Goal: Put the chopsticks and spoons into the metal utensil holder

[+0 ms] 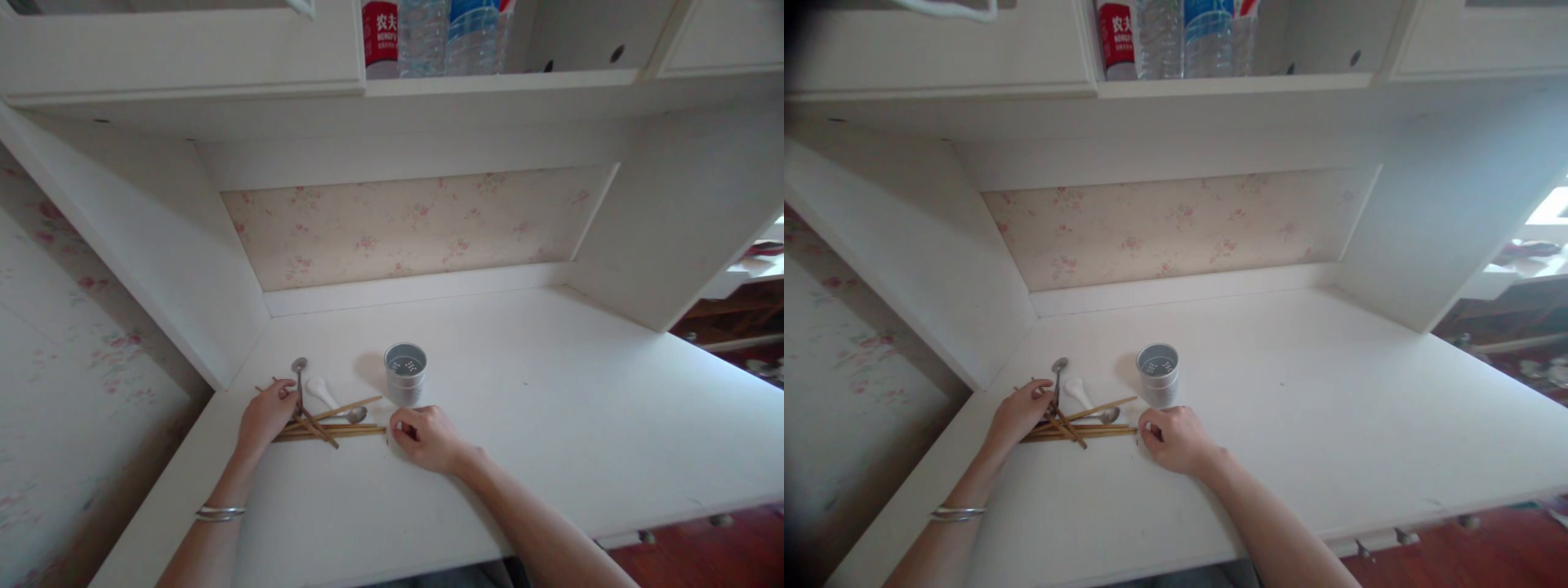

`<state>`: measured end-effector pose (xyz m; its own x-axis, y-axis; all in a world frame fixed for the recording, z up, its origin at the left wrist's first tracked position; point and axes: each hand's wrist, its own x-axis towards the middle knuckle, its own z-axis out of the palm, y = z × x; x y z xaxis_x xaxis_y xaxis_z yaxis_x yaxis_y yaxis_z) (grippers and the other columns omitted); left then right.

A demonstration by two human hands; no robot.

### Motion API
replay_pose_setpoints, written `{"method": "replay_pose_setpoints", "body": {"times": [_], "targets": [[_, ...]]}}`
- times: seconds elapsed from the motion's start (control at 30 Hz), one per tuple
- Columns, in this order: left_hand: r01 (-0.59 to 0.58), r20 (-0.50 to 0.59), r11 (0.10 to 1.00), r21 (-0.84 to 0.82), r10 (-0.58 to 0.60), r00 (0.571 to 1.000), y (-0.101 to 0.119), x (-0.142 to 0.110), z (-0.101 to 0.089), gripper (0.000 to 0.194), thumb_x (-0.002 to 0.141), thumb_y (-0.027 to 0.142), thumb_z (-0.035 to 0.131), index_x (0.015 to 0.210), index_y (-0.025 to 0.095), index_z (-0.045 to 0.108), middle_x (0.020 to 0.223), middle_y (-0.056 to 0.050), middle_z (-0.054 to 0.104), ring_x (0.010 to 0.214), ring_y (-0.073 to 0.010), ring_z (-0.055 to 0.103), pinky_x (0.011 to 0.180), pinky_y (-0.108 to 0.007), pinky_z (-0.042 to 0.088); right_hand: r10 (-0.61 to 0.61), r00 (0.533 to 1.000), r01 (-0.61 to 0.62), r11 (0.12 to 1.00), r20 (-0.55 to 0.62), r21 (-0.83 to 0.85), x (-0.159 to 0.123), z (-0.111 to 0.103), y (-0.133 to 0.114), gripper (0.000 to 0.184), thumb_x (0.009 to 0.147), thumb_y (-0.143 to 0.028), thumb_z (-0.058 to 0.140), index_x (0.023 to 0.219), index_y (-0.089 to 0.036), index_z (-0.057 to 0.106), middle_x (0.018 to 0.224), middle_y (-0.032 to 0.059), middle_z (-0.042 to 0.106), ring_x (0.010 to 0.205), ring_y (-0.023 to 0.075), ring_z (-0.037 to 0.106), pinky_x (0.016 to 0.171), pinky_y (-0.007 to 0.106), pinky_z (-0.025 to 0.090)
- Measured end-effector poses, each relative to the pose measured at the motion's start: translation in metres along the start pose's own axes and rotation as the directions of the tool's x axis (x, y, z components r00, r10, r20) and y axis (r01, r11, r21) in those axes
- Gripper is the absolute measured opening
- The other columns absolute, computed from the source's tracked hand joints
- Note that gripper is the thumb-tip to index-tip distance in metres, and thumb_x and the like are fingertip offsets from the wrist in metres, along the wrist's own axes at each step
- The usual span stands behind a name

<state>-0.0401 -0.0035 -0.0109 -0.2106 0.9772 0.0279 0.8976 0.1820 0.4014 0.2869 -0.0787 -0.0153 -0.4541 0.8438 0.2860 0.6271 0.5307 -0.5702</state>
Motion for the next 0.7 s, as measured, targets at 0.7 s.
{"method": "replay_pose_setpoints", "body": {"times": [0.7], "targets": [[-0.303, -0.239, 0.319, -0.898, 0.224, 0.945, 0.134, -0.013, -0.068, 0.042, 0.073, 0.039, 0.069, 0.107, 0.016, 0.064, 0.087, -0.004, 0.068, 0.061, -0.0071, 0.047, 0.057, -0.021, 0.038, 0.047, 0.999, -0.048, 0.999, -0.019, -0.022, 0.0, 0.002, 0.004, 0.018, 0.079, -0.018, 0.051, 0.086, -0.022, 0.066, 0.068, -0.0018, 0.067, 0.057, 0.0107, 0.056, 0.056, 0.02, 0.036]]}}
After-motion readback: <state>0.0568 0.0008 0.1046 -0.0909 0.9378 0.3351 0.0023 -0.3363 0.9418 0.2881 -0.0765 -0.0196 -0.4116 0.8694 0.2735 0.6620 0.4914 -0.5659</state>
